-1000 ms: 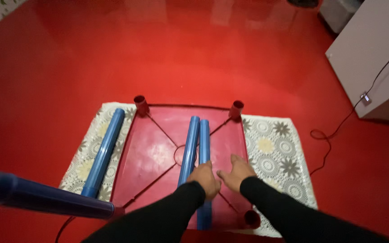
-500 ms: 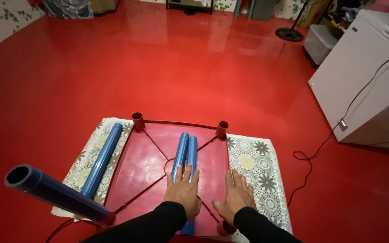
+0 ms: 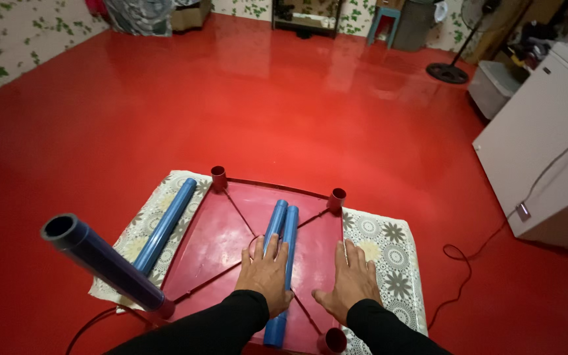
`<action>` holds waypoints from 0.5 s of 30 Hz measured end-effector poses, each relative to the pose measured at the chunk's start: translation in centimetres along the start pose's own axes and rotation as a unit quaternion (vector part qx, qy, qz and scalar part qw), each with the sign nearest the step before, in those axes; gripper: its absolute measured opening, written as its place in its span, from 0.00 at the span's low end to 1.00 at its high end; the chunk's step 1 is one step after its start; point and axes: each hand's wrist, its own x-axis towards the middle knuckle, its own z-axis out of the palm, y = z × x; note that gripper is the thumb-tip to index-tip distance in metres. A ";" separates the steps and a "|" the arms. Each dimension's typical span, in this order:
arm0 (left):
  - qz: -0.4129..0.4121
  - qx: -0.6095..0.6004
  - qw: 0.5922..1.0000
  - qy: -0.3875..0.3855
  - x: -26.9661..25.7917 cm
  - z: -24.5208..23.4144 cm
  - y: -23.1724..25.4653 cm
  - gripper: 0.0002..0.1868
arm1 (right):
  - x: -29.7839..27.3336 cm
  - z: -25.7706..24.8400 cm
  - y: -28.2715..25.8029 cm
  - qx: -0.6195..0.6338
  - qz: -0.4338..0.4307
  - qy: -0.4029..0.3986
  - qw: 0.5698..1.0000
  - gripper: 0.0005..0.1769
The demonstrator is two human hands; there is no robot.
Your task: The person assembles a table by inserting blue plastic poles into red metal sockets on an inverted tabletop. They repeatedly pick up poles, align them with the sockets, and push them in until seated.
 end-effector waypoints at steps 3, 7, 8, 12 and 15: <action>-0.022 -0.004 1.000 -0.005 -0.3 -0.2 -0.2 0.53 | 0.4 -0.4 -0.4 0.000 0.000 -0.007 1.000 0.66; -0.037 -0.004 0.999 0.022 -0.9 -0.5 -0.9 0.54 | 0.6 -0.5 -1.0 -0.021 -0.025 0.027 0.999 0.67; -0.045 -0.006 0.999 0.029 -1.1 -0.6 -1.3 0.54 | 0.7 -0.4 -1.4 -0.020 -0.032 0.036 0.999 0.68; -0.073 -0.013 0.995 0.070 -2.6 -1.0 -3.5 0.54 | 1.7 -0.4 -4.1 -0.025 -0.081 0.074 0.994 0.69; -0.084 -0.015 0.990 0.116 -4.3 -1.4 -5.8 0.53 | 2.7 -0.4 -7.5 -0.024 -0.122 0.067 0.990 0.70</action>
